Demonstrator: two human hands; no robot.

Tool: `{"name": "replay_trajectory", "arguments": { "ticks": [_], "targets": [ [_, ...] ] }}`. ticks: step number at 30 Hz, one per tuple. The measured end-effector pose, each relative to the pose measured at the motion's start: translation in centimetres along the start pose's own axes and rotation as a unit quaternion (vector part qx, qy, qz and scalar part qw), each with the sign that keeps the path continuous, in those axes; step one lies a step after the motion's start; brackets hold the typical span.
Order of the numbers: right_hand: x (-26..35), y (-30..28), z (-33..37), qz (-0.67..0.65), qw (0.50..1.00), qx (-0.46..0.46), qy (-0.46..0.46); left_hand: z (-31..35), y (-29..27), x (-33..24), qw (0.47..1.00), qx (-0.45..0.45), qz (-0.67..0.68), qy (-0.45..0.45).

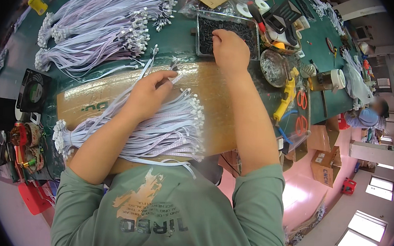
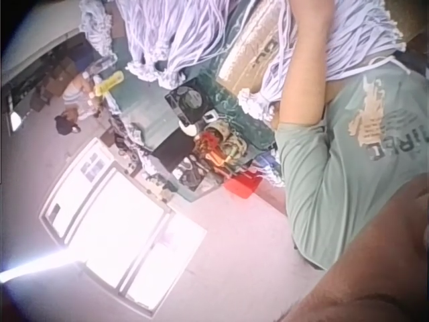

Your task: The person assembles wiring harnesses by hand, attaching small black connectors to the ends of bundles of white wires.

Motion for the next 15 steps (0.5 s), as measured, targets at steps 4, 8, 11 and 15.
{"name": "replay_trajectory", "arguments": {
  "ticks": [4, 8, 11, 15],
  "targets": [
    [-0.2, -0.3, 0.2, -0.034, 0.999, 0.014, 0.012, -0.5, 0.3, 0.9, 0.981, 0.049, 0.161, -0.095],
    [0.0, -1.2, 0.7, -0.066, 0.996, 0.042, 0.052, -0.6, 0.7, 1.3, 0.962, 0.069, 0.232, -0.126],
    [1.5, -1.7, 2.5, -0.323, 0.919, 0.125, 0.187, -0.6, 0.7, 1.6, 0.924, 0.064, 0.355, -0.127],
    [5.4, -3.1, 5.4, -0.459, 0.84, 0.209, 0.198, -0.5, 0.5, 1.1, 0.912, 0.045, 0.38, -0.15]
  ]
}}
Point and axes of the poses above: each hand's wrist, its own z-axis away from the middle knuckle, its own y-axis out of the palm, x = y × z, the point moved 5 cm from there along -z, towards the middle knuckle, and after that the axes turned 5 degrees about z, right-handed, at the moved point
